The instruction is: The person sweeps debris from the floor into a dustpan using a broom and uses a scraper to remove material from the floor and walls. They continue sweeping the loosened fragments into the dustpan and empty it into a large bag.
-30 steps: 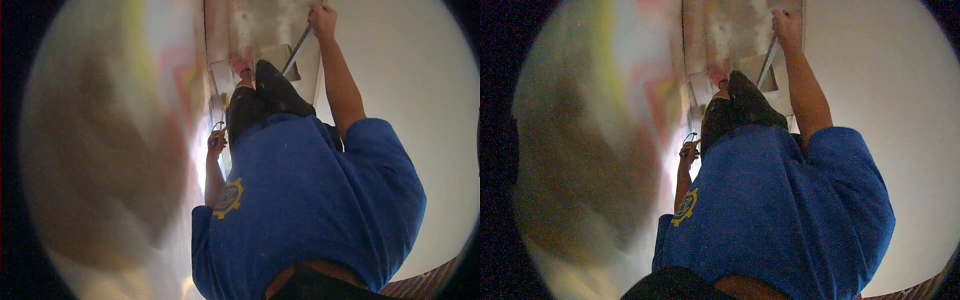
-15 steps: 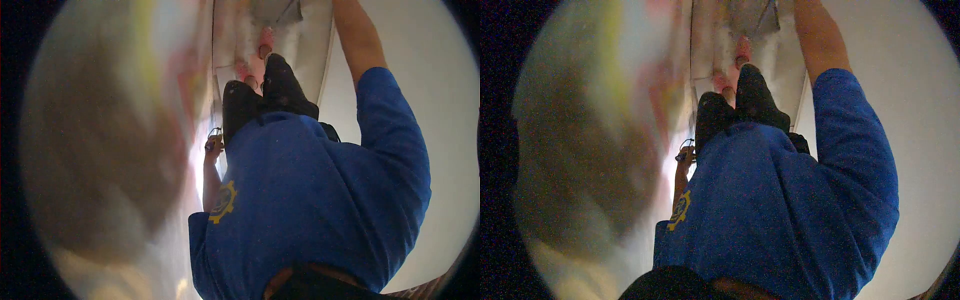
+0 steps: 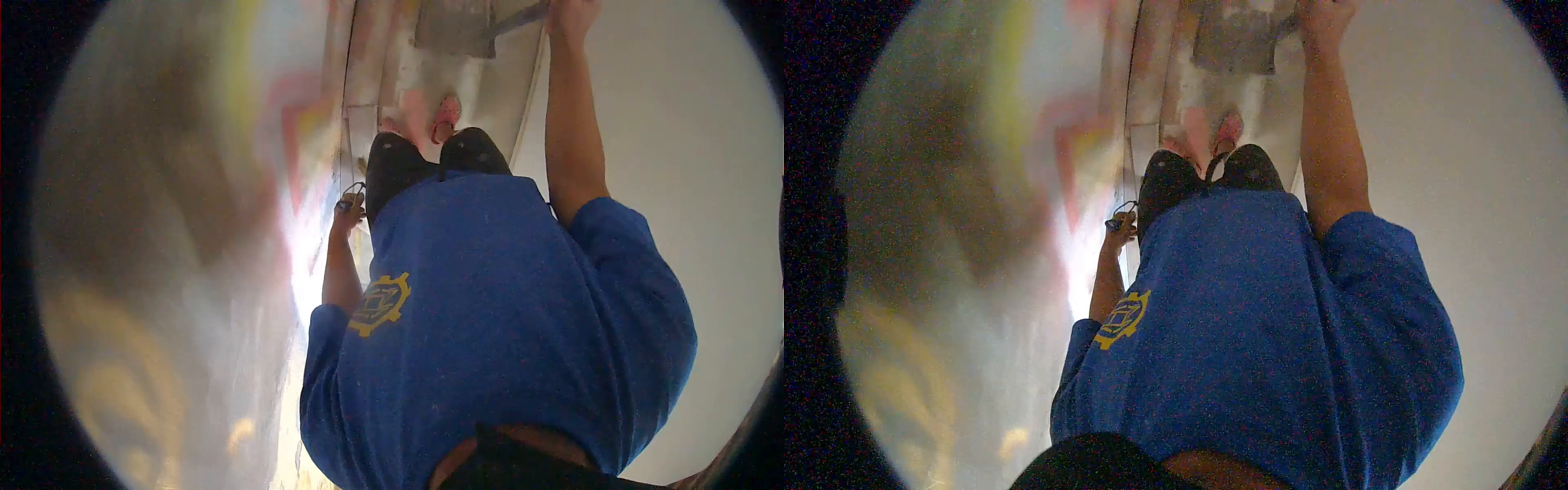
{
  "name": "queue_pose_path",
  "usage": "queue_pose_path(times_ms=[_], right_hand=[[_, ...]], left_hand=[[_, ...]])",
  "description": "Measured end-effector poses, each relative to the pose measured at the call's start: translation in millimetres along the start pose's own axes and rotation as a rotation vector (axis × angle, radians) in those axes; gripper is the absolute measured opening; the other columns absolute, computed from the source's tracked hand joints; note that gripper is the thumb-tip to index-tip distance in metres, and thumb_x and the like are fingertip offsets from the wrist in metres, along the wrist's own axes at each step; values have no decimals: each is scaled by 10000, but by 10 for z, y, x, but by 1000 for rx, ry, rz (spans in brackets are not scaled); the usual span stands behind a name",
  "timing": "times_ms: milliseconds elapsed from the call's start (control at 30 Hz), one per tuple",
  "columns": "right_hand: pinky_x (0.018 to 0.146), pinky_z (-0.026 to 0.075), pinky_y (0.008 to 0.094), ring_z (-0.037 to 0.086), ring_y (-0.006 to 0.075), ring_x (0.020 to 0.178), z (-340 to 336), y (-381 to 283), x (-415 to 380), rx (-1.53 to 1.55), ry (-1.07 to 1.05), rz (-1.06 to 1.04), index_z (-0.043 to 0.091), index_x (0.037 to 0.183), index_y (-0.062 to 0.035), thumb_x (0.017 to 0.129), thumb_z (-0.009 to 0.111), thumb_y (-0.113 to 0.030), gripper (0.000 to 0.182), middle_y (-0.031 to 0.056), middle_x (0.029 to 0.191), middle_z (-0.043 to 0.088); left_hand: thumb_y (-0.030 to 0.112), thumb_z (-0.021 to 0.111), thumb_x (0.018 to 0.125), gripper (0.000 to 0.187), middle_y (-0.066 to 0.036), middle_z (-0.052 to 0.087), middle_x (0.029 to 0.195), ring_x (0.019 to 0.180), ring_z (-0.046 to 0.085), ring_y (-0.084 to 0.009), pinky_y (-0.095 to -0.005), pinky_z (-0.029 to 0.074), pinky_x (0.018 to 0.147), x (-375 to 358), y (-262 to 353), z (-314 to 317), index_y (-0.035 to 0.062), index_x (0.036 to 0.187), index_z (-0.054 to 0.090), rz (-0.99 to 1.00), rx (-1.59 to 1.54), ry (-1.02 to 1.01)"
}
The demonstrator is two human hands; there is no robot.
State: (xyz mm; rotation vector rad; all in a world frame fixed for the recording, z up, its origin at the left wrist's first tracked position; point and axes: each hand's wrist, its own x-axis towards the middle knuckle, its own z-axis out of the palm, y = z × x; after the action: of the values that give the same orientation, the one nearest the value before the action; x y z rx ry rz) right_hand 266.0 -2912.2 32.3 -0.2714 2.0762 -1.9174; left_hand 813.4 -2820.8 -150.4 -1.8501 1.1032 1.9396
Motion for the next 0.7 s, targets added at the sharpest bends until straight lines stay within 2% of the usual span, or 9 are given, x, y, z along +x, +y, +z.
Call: queue_pose_path(times_ms=[100,200,300,400,500,600,633,700], right_hand=[[423,298,262,355,105,464,-49,94,-371,38,-28,59,401,596,-113,785,513,-135,222,-7,564,405],[475,363,305,456,171,512,-198,426,-614,23,-177,72,513,654,-36,794,505,-156,185,36,579,478],[424,355,272,460,110,459,-50,561,-705,-123,-86,168,581,631,-36,716,605,-197,184,23,528,511],[434,372,275,480,112,473,112,970,-664,-169,-130,142,585,641,-50,732,606,-217,191,28,544,526],[442,387,273,494,111,484,288,1462,-592,-274,-16,324,582,648,-48,744,607,-227,205,33,575,546],[466,396,274,490,105,500,401,1651,-375,-558,-34,20,583,665,-52,752,610,-240,210,27,584,541],[535,411,305,520,165,586,396,1591,-295,-617,-39,91,576,773,-18,775,569,-228,210,65,651,563],[674,440,367,581,285,759,480,1412,-16,-715,-25,223,561,988,48,819,486,-203,312,142,785,606]], left_hand=[[396,573,819,332,-56,579,712,545,559,-125,-250,431,468,10,-27,-44,79,912,542,21,-18,-5],[395,567,823,341,-68,587,741,585,568,-129,-261,442,492,-102,-150,-125,70,920,538,27,-3,-39],[397,577,816,346,-58,571,719,608,560,-128,-267,442,504,-144,-81,-57,68,916,535,-38,-2,9],[399,594,805,343,-46,546,660,589,548,-112,-262,439,499,-33,-167,17,71,891,535,-51,-56,38],[372,595,811,309,-38,537,623,579,549,-101,-258,438,510,116,-391,93,73,873,550,-55,-32,97],[353,596,816,292,-32,537,621,572,549,-102,-256,437,517,228,-492,153,66,843,555,173,125,91],[343,602,816,281,-31,542,629,569,546,-103,-251,433,518,172,-533,193,65,818,560,296,89,97],[352,603,814,287,-34,545,637,573,547,-104,-251,434,518,252,-373,222,69,833,559,256,104,102]])
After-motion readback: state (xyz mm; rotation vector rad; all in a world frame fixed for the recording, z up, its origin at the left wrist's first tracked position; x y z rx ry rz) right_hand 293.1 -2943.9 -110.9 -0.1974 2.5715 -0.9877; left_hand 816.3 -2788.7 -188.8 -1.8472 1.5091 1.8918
